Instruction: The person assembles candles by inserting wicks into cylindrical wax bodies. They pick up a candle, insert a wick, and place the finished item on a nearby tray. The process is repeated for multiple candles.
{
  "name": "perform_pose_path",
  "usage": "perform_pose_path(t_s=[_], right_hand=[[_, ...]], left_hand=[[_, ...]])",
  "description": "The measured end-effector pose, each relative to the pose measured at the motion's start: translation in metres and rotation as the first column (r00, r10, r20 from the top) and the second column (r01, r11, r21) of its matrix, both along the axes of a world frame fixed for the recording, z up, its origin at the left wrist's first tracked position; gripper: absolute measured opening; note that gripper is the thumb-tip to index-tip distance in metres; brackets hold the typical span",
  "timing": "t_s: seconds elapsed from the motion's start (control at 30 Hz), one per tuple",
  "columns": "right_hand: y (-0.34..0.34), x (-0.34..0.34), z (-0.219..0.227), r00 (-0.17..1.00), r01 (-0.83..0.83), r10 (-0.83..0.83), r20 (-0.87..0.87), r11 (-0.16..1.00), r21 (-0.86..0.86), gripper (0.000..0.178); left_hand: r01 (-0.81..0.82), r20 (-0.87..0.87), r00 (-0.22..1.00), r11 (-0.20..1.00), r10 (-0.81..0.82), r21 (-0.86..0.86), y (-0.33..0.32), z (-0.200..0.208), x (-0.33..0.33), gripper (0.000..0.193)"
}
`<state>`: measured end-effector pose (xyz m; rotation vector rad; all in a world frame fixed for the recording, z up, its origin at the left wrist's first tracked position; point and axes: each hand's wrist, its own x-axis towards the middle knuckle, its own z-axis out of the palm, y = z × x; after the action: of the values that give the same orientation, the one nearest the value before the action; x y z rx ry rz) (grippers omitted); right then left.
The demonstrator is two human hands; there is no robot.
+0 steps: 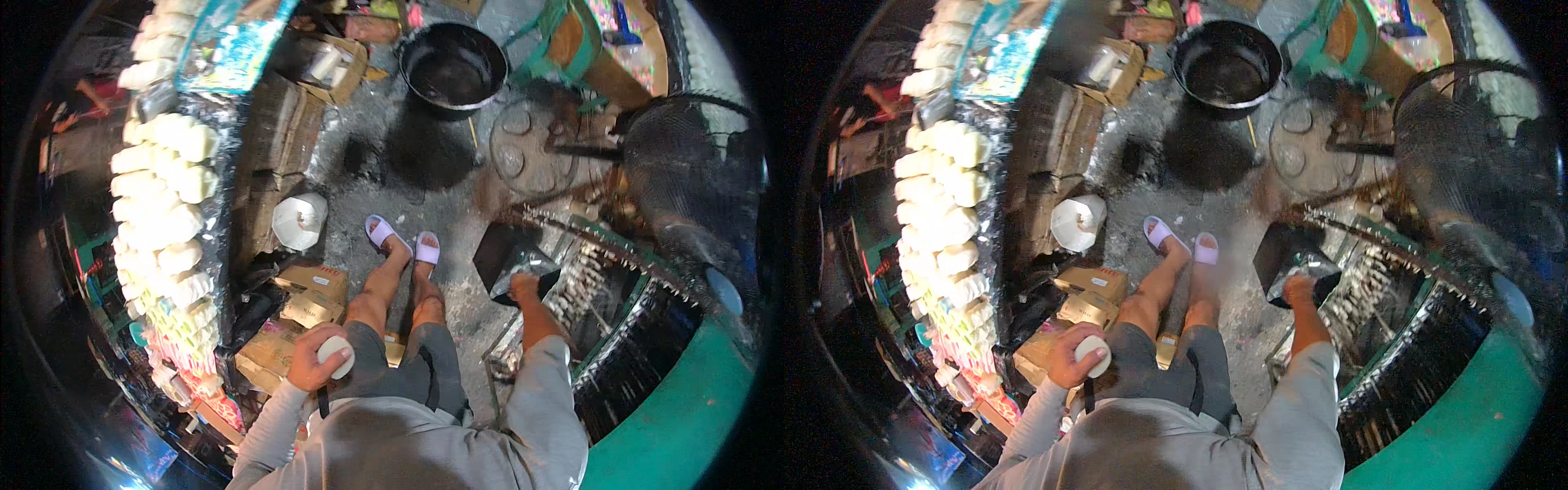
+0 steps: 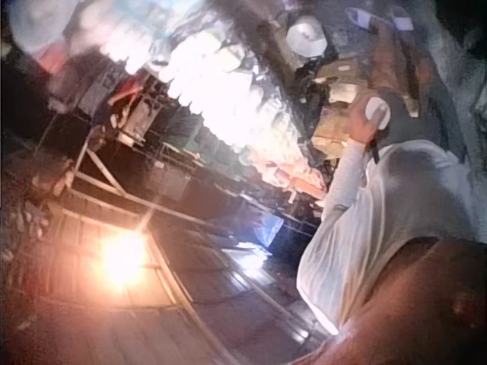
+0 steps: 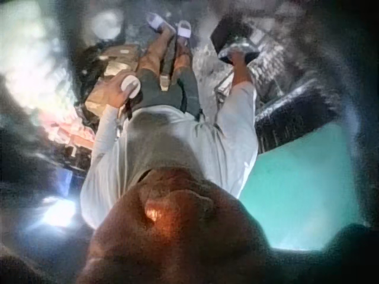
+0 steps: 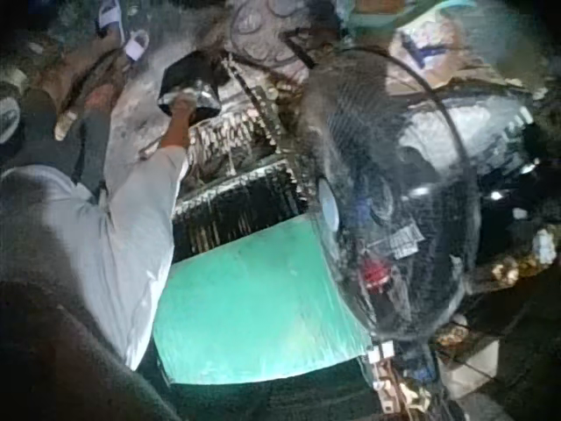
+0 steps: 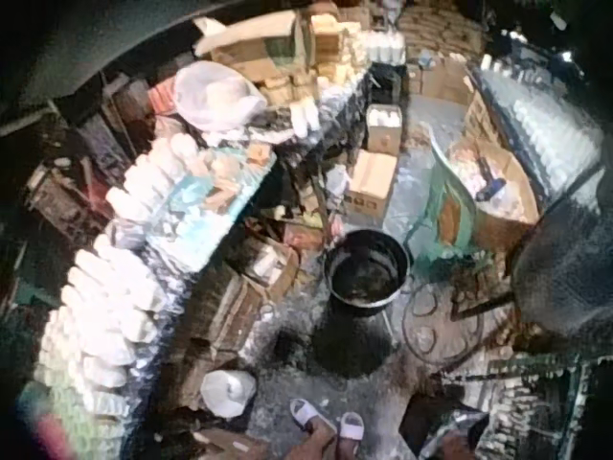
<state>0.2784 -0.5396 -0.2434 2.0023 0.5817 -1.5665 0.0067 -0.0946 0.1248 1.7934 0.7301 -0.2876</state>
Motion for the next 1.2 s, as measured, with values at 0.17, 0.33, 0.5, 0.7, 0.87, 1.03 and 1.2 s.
perform_pose_path(t_s=[0.17, 0.33, 0.5, 0.7, 0.87, 1.03, 1.2], right_hand=[[0.209, -0.034, 0.161, 0.702, 0.655, -0.444, -0.556, 0.098, 0.749, 0.041], [0.355, -0.042, 0.404, 0.416, 0.907, 0.169, -0.894, -0.002, 0.422, 0.041], [0.426, -0.023, 0.504, 0.481, 0.876, 0.086, -0.872, -0.017, 0.482, 0.03], [0.516, 0.019, 0.559, 0.474, 0.863, 0.04, -0.879, -0.22, 0.455, 0.027], [0.571, 0.042, 0.593, 0.869, 0.492, 0.1, -0.484, -0.071, 0.868, 0.03], [0.612, 0.04, 0.622, 0.921, 0.266, 0.346, -0.182, -0.214, 0.94, 0.026], [0.659, 0.043, 0.648, 0.777, 0.218, 0.611, 0.151, -0.486, 0.847, 0.018]], left_hand=[[0.069, 0.063, 0.996, 0.981, -0.059, -0.183, -0.003, 0.045, 0.02, 0.031], [0.095, 0.252, 0.967, 0.977, -0.044, -0.191, 0.013, 0.089, 0.043, 0.026], [0.117, 0.383, 0.923, 0.97, -0.028, -0.211, 0.066, 0.13, 0.067, 0.027], [-0.216, 0.657, 0.529, 0.834, 0.537, -0.508, 0.114, 0.158, 0.09, 0.031], [-0.186, 0.214, 0.137, 0.237, 0.967, -0.953, 0.165, 0.175, 0.09, 0.03], [-0.859, 0.725, 0.287, 0.503, 0.626, -0.094, 0.191, 0.213, 0.093, 0.063], [-0.93, 0.819, 0.368, 0.189, 0.441, 0.316, 0.21, 0.236, 0.095, 0.057]])
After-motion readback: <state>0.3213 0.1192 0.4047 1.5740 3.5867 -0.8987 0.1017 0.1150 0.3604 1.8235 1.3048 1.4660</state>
